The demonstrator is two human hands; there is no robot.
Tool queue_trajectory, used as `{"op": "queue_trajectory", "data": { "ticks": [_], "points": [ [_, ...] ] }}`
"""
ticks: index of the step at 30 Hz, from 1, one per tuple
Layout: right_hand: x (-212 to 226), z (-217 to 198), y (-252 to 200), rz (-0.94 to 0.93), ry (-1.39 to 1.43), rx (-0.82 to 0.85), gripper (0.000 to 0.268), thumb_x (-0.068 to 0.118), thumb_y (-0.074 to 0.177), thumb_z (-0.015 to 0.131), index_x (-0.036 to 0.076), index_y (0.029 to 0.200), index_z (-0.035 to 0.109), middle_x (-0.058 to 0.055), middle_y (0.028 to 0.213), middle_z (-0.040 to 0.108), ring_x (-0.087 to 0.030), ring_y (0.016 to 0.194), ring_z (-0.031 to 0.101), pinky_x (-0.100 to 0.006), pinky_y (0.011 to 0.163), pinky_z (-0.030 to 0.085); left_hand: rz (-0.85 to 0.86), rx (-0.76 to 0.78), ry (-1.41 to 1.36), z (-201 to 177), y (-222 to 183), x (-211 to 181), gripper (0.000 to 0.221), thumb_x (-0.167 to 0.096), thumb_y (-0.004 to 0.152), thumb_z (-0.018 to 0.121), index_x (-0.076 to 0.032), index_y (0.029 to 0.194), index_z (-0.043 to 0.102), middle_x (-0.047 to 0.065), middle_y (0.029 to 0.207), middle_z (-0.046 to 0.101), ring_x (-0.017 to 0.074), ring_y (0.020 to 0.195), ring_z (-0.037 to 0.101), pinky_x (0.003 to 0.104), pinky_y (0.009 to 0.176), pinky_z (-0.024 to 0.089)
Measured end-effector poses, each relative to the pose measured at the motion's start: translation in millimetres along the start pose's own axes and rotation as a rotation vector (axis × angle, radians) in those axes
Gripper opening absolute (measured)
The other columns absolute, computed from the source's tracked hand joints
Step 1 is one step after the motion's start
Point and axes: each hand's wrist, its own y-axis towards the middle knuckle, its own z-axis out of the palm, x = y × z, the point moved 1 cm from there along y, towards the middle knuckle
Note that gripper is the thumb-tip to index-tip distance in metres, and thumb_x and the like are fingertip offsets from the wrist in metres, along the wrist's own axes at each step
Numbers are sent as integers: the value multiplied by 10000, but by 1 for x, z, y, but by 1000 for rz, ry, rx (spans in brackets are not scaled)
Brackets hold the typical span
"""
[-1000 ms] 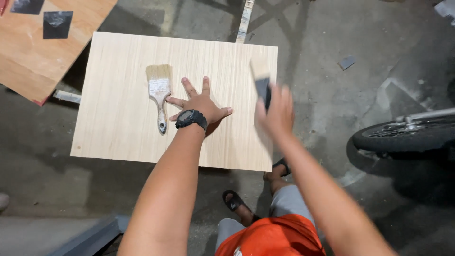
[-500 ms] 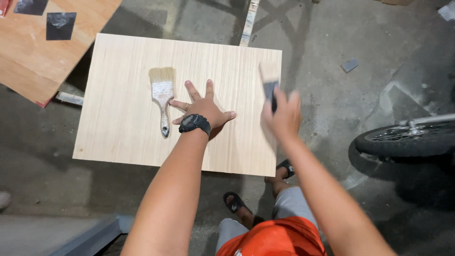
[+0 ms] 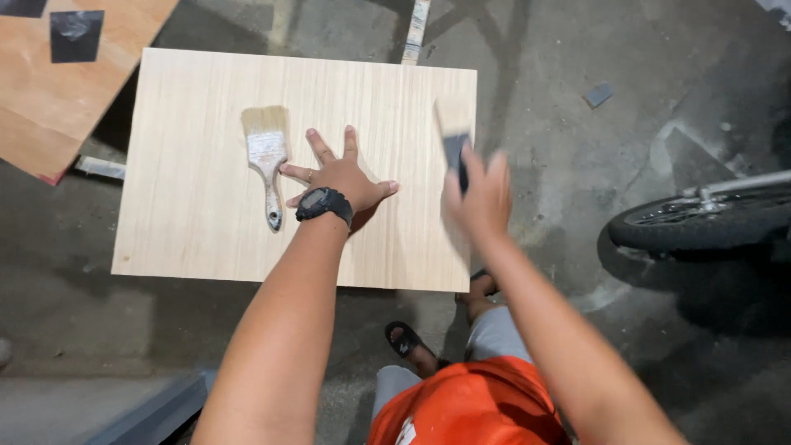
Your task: Sanding the edges of a wooden board and brushing off the resulting dust in a workshop environment.
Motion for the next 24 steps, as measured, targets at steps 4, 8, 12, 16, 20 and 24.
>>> {"op": "queue_trajectory", "data": {
  "ticks": [4, 8, 12, 16, 20, 24],
  "points": [
    [-33, -11, -155, -125, -25, 21, 492, 331, 1036, 688, 133, 1486, 676, -138, 1005, 533, -407, 847, 620, -516, 707, 527, 10, -11, 23, 4, 4, 2, 1174, -748, 925, 682, -371, 1791, -15, 151, 1830, -217, 714, 1567, 22, 934, 1087, 310],
    [-59, -4, -202, -220, -76, -31, 547, 373, 962, 740, 209, 1480, 686, -51, 1051, 529, -311, 894, 638, -428, 752, 552, 2, -8, 30, 3, 5, 0, 1161, -729, 936, 674, -362, 1793, -20, 161, 1828, -218, 725, 1555, 14, 944, 1065, 314],
    [-47, 2, -118, -156, -12, 11, 463, 332, 1024, 719, 143, 1447, 708, -116, 1010, 532, -339, 815, 597, -450, 707, 513, -9, 6, 44, 3, 9, 0, 1190, -769, 916, 666, -369, 1790, -35, 157, 1831, -218, 726, 1554, 5, 949, 1058, 319],
    [-18, 7, 28, -99, -11, 7, 457, 305, 1057, 702, 91, 1461, 688, -158, 1043, 555, -352, 880, 602, -471, 741, 511, -18, 0, 77, 17, 31, 8, 1169, -757, 942, 650, -366, 1788, -55, 170, 1825, -222, 733, 1549, 31, 951, 1041, 339],
    [-15, 40, 167, 16, -6, -49, 507, 360, 1043, 727, 155, 1502, 664, -173, 1175, 527, -416, 1124, 605, -546, 889, 559, 5, -13, 84, 10, 21, 2, 1206, -797, 921, 636, -357, 1787, -78, 193, 1823, -212, 701, 1561, 135, 885, 1109, 361],
    [-15, 56, 219, 131, 21, -18, 533, 403, 1037, 728, 239, 1534, 629, -92, 1240, 483, -330, 1181, 593, -494, 935, 566, -17, -3, 191, 7, 16, 0, 1199, -842, 933, 565, -320, 1796, -83, 218, 1842, -162, 657, 1608, 108, 856, 1223, 156]
  ]
}}
